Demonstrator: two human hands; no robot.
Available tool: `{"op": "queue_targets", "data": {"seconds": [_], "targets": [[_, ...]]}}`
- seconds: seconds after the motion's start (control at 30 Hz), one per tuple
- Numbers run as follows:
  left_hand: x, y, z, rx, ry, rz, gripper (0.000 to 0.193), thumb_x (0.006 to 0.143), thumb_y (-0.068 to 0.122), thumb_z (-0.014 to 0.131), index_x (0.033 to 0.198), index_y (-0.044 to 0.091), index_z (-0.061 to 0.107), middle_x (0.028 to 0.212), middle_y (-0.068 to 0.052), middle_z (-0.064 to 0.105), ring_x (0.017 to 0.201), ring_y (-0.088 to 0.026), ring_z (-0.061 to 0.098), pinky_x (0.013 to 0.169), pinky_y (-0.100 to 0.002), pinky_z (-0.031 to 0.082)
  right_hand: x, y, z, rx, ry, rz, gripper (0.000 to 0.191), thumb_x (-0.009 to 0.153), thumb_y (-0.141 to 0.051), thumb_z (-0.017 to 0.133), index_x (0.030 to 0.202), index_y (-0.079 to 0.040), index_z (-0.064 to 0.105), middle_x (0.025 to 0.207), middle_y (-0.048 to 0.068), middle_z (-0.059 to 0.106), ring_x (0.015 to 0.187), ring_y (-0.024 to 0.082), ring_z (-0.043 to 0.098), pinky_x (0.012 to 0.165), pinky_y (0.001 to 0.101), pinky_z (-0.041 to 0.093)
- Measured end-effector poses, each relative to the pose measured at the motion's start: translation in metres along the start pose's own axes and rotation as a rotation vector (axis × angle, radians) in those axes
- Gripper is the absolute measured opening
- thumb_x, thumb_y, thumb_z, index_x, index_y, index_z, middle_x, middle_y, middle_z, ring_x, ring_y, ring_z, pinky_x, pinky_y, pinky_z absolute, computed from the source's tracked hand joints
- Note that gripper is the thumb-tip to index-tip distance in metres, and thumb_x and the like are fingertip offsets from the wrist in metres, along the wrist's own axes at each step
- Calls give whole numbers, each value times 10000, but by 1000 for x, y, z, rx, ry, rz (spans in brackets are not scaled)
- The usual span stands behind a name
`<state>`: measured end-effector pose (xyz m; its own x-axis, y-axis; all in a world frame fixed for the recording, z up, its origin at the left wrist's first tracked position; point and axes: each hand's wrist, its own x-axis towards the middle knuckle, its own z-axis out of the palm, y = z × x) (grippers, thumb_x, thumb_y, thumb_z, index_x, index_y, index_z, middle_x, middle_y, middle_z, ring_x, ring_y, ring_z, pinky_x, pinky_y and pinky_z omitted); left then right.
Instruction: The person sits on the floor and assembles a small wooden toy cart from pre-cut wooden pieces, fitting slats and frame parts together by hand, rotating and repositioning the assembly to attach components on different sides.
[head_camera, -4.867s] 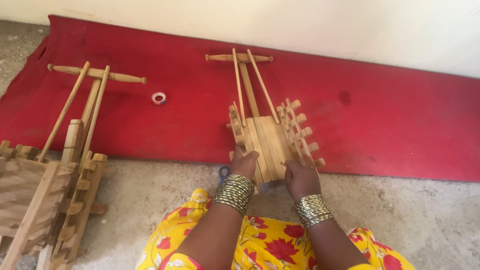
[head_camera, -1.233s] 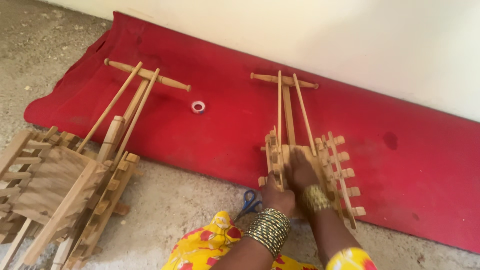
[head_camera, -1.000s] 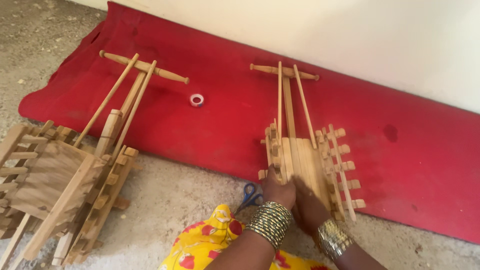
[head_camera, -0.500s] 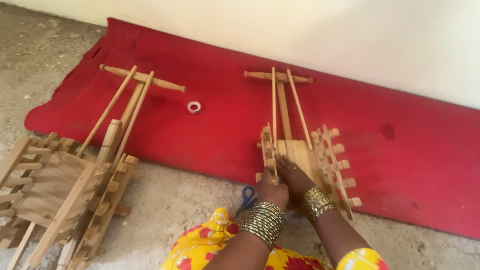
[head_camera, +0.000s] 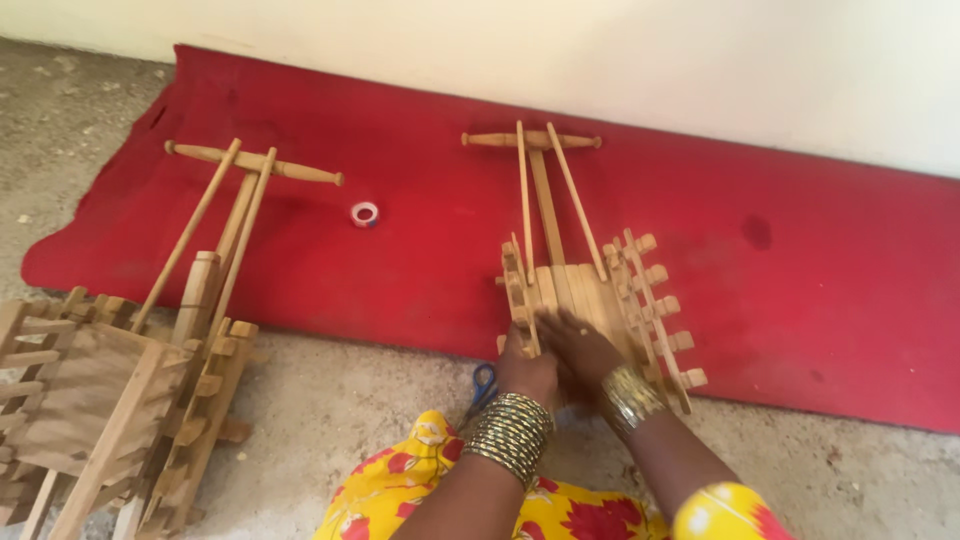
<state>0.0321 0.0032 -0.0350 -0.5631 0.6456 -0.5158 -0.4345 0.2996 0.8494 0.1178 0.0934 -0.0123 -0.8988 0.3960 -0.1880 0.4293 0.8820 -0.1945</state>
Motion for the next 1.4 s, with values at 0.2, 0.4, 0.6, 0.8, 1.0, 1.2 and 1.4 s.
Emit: {"op": "queue_targets", "data": {"seconds": [0.2, 0.4, 0.6, 0.8, 1.0, 1.2, 1.4], "targets": [[7, -7, -3, -35, -8, -55, 846, 780, -52, 555, 1579, 128, 342, 1221, -152, 695, 904, -192, 688, 767, -301, 564, 43, -10, -21, 7, 20, 40, 697, 920, -208, 591, 1551, -45, 342, 1639, 170, 263, 1483, 375, 255, 1192, 446, 256], [-8, 7, 1, -18, 29, -66, 820, 801, -34, 609, 1571, 116, 370, 1294, -171, 659, 994, -194, 689, 811, -291, 562, -38, -27, 0, -32, -108, -19, 554, 879, -185, 680, 1387, -64, 496, 1654, 172, 264, 1538, 385, 215, 1234, 452, 253], [-8, 7, 3, 68, 27, -86, 835, 752, -47, 573, 1551, 119, 394, 1347, -195, 598, 1042, -260, 714, 814, -340, 599, -42, -14, 5, 23, -36, 9, 706, 926, -284, 612, 1514, -19, 324, 1638, 156, 263, 1511, 353, 216, 1186, 462, 236], [-3, 3, 2, 119, 14, 21, 820, 769, 14, 593, 1560, 106, 397, 1263, -215, 700, 1032, -243, 731, 843, -299, 578, 28, 1, -25, 98, 81, 360, 617, 1041, -325, 457, 1551, -17, 296, 1662, 177, 237, 1534, 340, 231, 1233, 423, 239], [-13, 23, 4, 78, -5, -167, 856, 763, 8, 594, 1571, 150, 350, 1290, -195, 637, 1013, -284, 734, 837, -354, 600, -5, -8, -10, -18, 108, 210, 643, 977, -325, 524, 1489, 21, 346, 1609, 236, 285, 1492, 363, 277, 1175, 435, 281], [-8, 12, 7, 163, 15, 22, 690, 762, 92, 653, 1438, 86, 516, 1237, -230, 685, 1066, -287, 687, 960, -378, 549, -72, -8, 15, -93, 125, 486, 489, 930, -251, 568, 1354, -17, 499, 1437, 188, 506, 1298, 375, 516, 1082, 463, 419], [13, 7, 9, -518, -31, -242, 604, 873, 368, 610, 1348, -4, 587, 1215, -221, 682, 1080, -329, 646, 929, -435, 512, -85, -23, 25, 17, 188, 475, 228, 865, -86, 555, 1067, -88, 661, 1109, 145, 679, 1046, 347, 674, 884, 451, 560]]}}
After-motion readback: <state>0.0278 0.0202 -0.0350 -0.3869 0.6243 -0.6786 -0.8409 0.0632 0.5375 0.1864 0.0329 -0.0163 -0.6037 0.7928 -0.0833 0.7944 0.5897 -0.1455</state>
